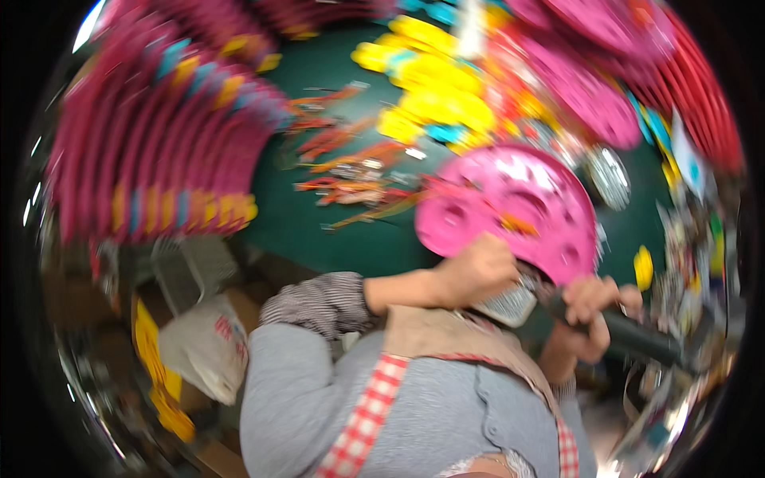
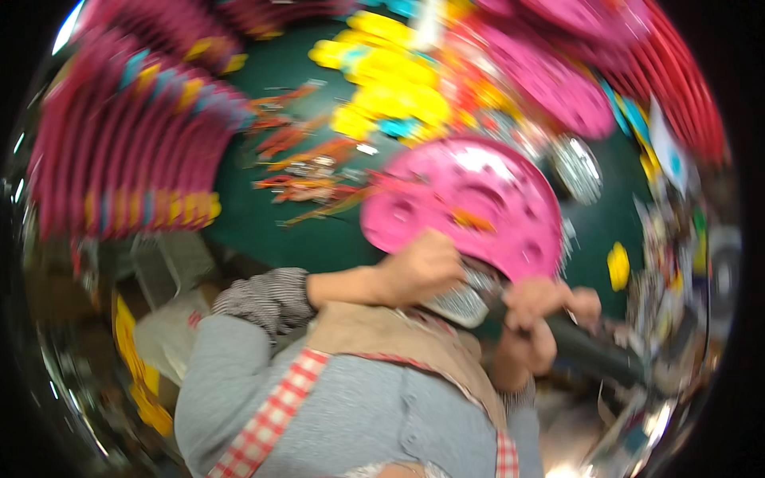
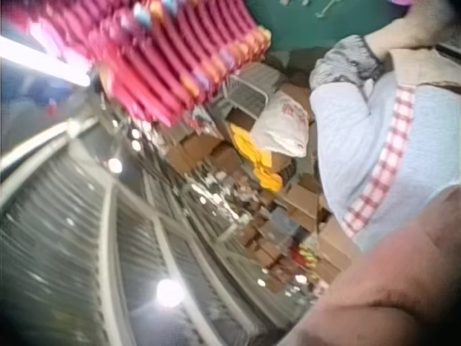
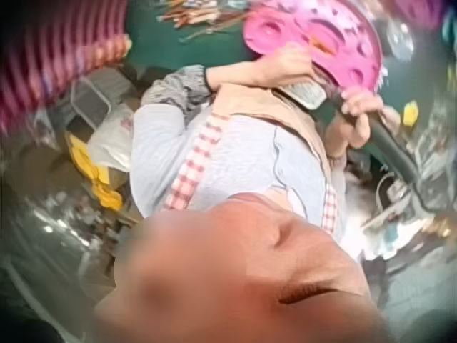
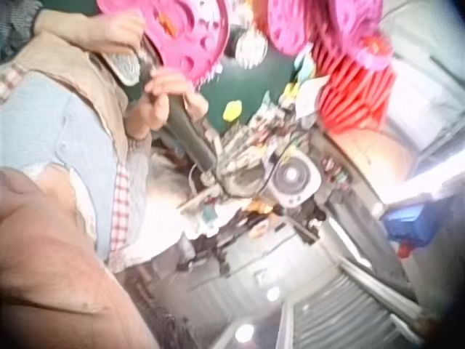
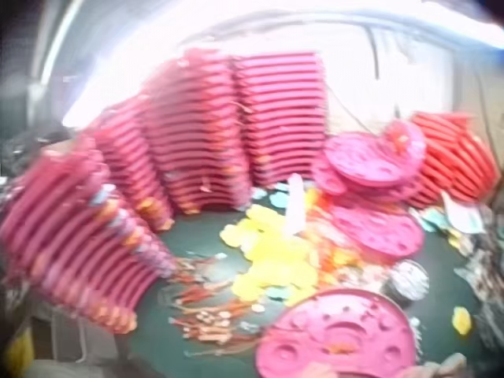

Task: The person assembles small decorative items by placing plastic flower petals and star-shaped pieces into a pink tray and using a soldering iron to attach components. They repeatedly pick up petals, position them, and apply heat to secure the parts.

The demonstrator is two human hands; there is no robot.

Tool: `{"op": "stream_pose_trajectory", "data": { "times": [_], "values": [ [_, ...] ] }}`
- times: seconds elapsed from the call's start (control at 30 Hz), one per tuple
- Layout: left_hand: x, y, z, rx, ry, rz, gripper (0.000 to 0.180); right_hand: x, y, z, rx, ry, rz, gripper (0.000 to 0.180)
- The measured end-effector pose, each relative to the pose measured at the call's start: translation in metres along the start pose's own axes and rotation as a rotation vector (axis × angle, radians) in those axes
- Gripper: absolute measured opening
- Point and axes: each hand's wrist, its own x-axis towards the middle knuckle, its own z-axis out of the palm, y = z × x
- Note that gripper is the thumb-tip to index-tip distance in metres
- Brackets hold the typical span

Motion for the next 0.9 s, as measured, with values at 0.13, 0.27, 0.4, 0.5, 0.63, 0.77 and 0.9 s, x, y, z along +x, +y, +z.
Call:
{"op": "stream_pose_trajectory", "data": {
  "times": [0.13, 0.27, 0.4, 0.5, 0.63, 0.77, 0.9],
  "values": [
    [0.039, -0.022, 0.053, -0.05, 0.072, 0.102, 0.03, 0.015, -0.011, -0.045, -0.11, -0.122, -0.029, 0.044],
    [0.043, 0.001, 0.045, -0.018, 0.039, 0.005, 0.032, 0.003, -0.021, -0.054, -0.289, -0.137, 0.039, 0.045],
    [0.059, -0.04, 0.032, 0.165, -0.04, -0.113, 0.03, 0.021, -0.001, -0.064, -0.399, -0.153, -0.08, 0.047],
    [0.059, -0.055, 0.04, 0.202, -0.103, -0.134, 0.027, 0.031, 0.02, -0.066, -0.421, -0.143, -0.105, 0.047],
    [0.055, -0.059, 0.046, 0.163, -0.108, -0.179, 0.021, 0.034, 0.036, -0.065, -0.413, -0.107, -0.049, 0.047],
    [0.054, -0.057, 0.05, 0.116, -0.057, -0.197, 0.012, 0.033, 0.046, -0.067, -0.429, -0.093, -0.017, 0.045],
    [0.053, -0.061, 0.055, 0.118, -0.042, -0.184, 0.012, 0.031, 0.058, -0.073, -0.448, -0.073, 0.002, 0.045]
  ]
}}
